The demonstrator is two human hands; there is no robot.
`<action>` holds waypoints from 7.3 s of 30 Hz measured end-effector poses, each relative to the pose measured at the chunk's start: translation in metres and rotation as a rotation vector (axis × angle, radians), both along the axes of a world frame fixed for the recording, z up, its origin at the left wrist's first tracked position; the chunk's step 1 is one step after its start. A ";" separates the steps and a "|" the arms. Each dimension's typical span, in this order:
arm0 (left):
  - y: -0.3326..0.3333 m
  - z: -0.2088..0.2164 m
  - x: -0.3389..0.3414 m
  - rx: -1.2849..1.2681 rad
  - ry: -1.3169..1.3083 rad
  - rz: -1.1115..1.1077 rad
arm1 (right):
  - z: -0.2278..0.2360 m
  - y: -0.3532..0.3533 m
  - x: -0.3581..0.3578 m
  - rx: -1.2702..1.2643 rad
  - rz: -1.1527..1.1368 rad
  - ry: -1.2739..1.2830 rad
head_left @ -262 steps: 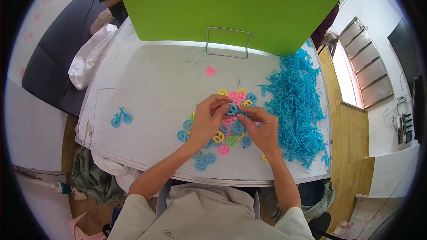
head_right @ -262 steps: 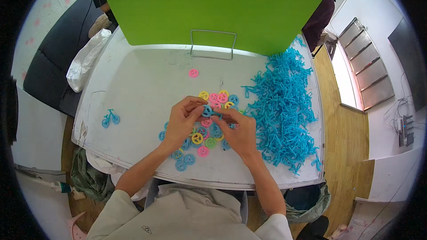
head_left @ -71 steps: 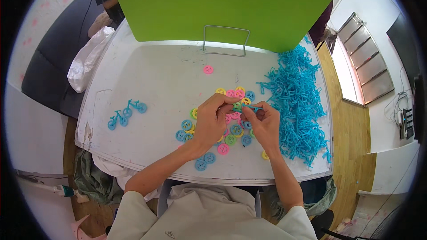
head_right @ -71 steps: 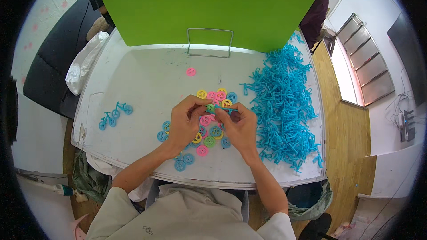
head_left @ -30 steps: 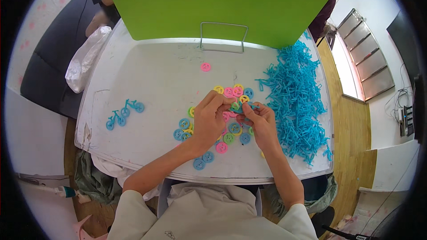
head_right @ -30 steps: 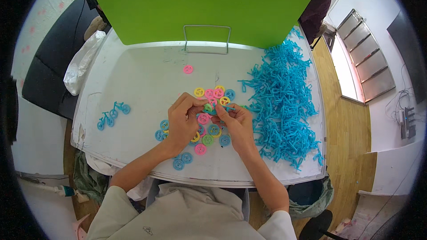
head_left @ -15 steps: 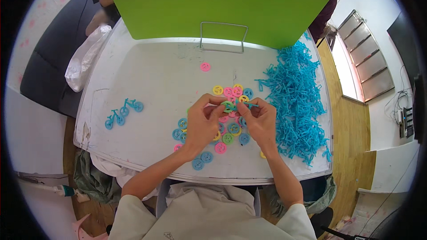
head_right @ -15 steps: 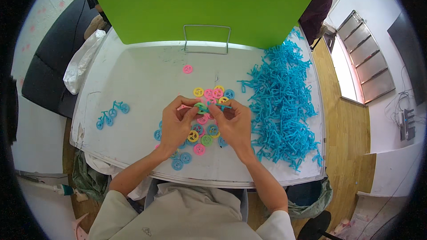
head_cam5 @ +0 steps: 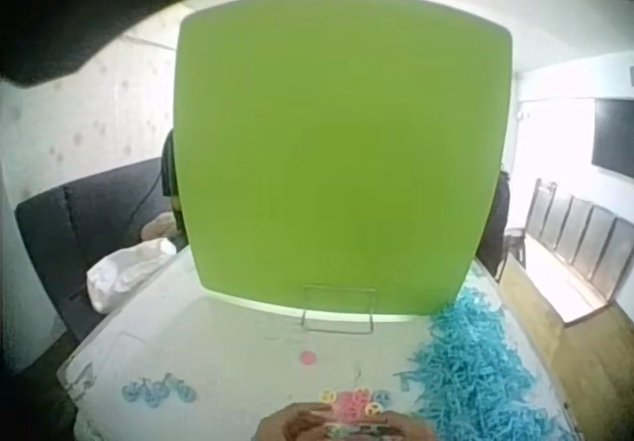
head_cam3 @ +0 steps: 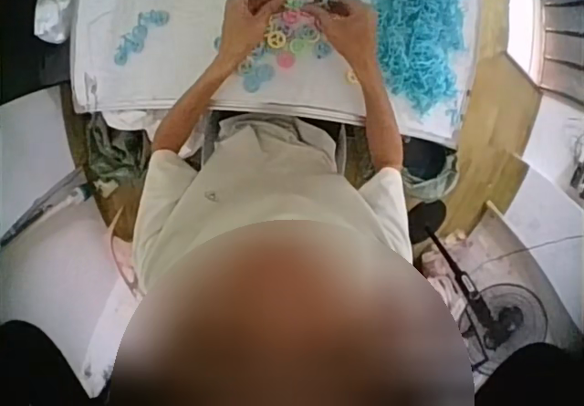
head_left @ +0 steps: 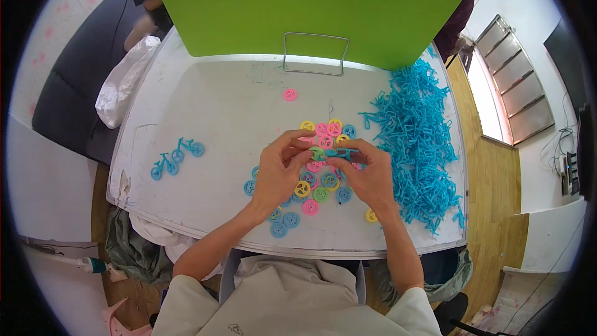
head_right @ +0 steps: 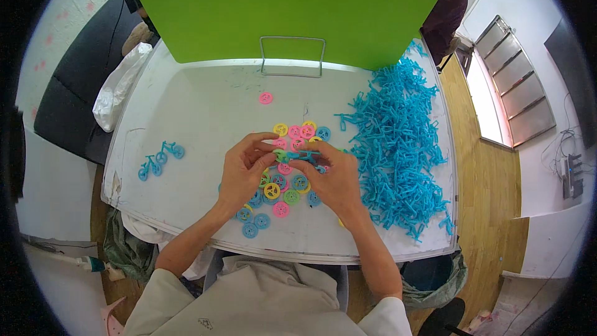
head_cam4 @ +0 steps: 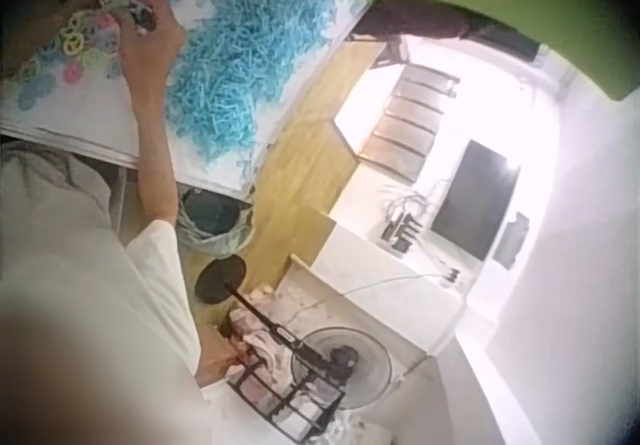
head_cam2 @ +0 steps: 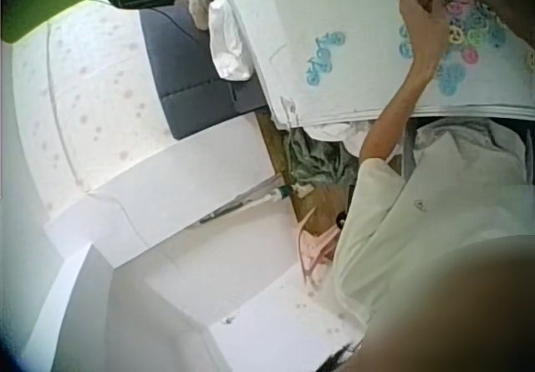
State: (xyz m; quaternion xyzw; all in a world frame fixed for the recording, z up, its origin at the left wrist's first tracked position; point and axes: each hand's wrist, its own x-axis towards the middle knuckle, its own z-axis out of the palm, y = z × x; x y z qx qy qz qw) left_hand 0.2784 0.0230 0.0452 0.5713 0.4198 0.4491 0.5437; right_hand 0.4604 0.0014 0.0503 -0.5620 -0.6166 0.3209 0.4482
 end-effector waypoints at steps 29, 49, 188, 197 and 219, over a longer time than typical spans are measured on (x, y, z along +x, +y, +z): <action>0.011 0.002 0.014 0.032 -0.037 -0.103 | -0.010 0.002 0.000 -0.004 -0.113 0.350; 0.003 -0.006 0.017 0.073 -0.046 0.028 | -0.021 0.002 -0.013 -0.212 -0.114 0.639; 0.009 -0.001 0.008 0.069 0.057 0.063 | -0.004 -0.007 -0.019 -0.059 -0.043 0.038; 0.012 -0.005 0.005 0.026 0.103 0.004 | -0.009 -0.002 -0.007 0.187 -0.012 -0.044; 0.008 0.004 0.006 -0.201 -0.231 -0.114 | -0.021 -0.003 -0.014 0.082 -0.119 0.137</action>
